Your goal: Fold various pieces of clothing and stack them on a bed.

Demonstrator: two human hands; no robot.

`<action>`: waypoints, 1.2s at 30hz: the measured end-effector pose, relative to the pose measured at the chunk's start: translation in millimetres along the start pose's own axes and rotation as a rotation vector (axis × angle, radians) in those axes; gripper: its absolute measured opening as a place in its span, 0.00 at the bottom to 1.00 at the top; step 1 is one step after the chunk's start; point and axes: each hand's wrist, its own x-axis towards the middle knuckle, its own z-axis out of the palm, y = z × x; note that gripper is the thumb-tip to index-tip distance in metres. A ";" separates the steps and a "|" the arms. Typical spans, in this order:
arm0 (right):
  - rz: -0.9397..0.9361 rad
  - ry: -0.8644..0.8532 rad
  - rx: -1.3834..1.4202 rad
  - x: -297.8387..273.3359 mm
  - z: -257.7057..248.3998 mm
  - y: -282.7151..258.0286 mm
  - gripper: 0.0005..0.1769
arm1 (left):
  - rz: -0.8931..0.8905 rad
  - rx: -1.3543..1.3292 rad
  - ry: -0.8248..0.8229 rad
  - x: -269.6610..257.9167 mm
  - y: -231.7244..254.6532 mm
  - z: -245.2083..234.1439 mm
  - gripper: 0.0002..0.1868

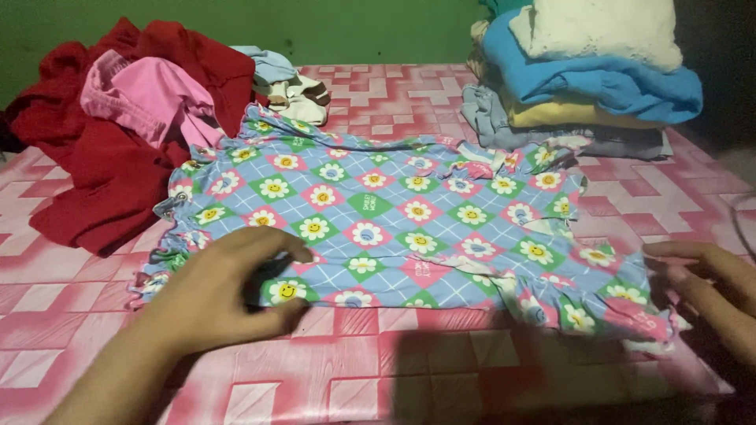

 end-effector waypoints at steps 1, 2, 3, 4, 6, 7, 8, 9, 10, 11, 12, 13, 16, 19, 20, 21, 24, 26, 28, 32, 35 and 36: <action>-0.157 -0.057 -0.050 1.0 -7.4 4.6 0.29 | -0.010 -0.017 0.039 -5.3 -8.5 -3.2 0.29; -0.312 -0.115 -0.100 1.7 -14.7 9.1 0.36 | -0.019 -0.034 0.078 -10.7 -17.0 -6.6 0.26; -0.313 -0.118 -0.100 -5.7 -7.5 -7.2 0.36 | -0.022 -0.033 0.079 -14.9 -22.5 -9.0 0.26; -0.489 -0.174 -0.179 -13.1 -0.4 -23.7 0.44 | -0.023 -0.015 0.094 -19.0 -28.0 -11.6 0.29; -0.665 -0.231 -0.259 -19.3 6.9 -36.0 0.52 | -0.023 0.002 0.107 -25.1 -36.1 -14.6 0.33; -0.721 -0.235 -0.301 -18.3 7.8 -31.3 0.57 | -0.047 0.011 0.065 -26.8 -39.0 -15.6 0.37; -0.777 -0.238 -0.342 -17.4 8.6 -26.6 0.62 | -0.071 0.020 0.022 -28.5 -41.7 -16.7 0.42; -0.777 -0.237 -0.341 -14.6 11.2 -30.3 0.62 | -0.070 0.021 0.021 -28.6 -45.8 -15.4 0.42; -0.779 -0.274 -0.471 -12.1 13.9 -34.0 0.63 | -0.056 0.052 0.041 -29.0 -49.9 -14.2 0.37; -0.780 -0.312 -0.603 -9.3 16.5 -38.3 0.64 | -0.043 0.082 0.062 -30.3 -54.0 -12.6 0.34; -0.781 -0.313 -0.603 -5.2 19.1 -38.3 0.64 | -0.044 0.081 0.063 -29.9 -53.5 -12.2 0.34; -0.787 -0.344 -0.706 -0.8 22.2 -38.0 0.59 | -0.036 0.103 0.077 -29.4 -53.0 -12.2 0.31; -0.817 -0.365 -0.778 3.1 32.2 -40.0 0.47 | -0.073 0.175 0.127 -24.2 -40.4 -11.3 0.27; -0.895 -0.308 -0.714 -2.0 44.9 -53.4 0.34 | -0.083 0.278 0.212 -20.1 -36.6 -9.7 0.19; -0.945 -0.261 -0.684 -4.3 50.0 -60.2 0.28 | -0.048 0.328 0.260 -19.7 -37.9 -10.0 0.15; -0.947 -0.263 -0.683 -7.2 52.0 -68.9 0.28 | -0.051 0.329 0.262 -19.2 -37.7 -11.3 0.15; -0.957 -0.229 -0.612 -13.0 56.7 -85.2 0.22 | 0.022 0.405 0.307 -17.5 -35.1 -14.5 0.14; -0.586 -0.208 -0.579 -10.7 56.5 -86.3 0.23 | -0.142 0.430 0.253 -13.0 -29.4 -18.5 0.16; -0.406 -0.201 -0.546 0.4 57.8 -81.0 0.21 | -0.146 0.400 0.240 -7.0 -34.5 -20.2 0.16; -0.294 -0.173 -0.482 12.0 65.9 -98.8 0.19 | -0.245 0.312 0.169 7.8 -35.6 -26.4 0.16; -0.415 -0.138 -0.475 28.2 71.6 -105.6 0.21 | -0.302 0.181 0.113 21.1 -44.0 -28.6 0.18; -0.415 -0.139 -0.475 32.6 73.1 -110.8 0.21 | -0.302 0.182 0.113 25.1 -49.3 -27.6 0.18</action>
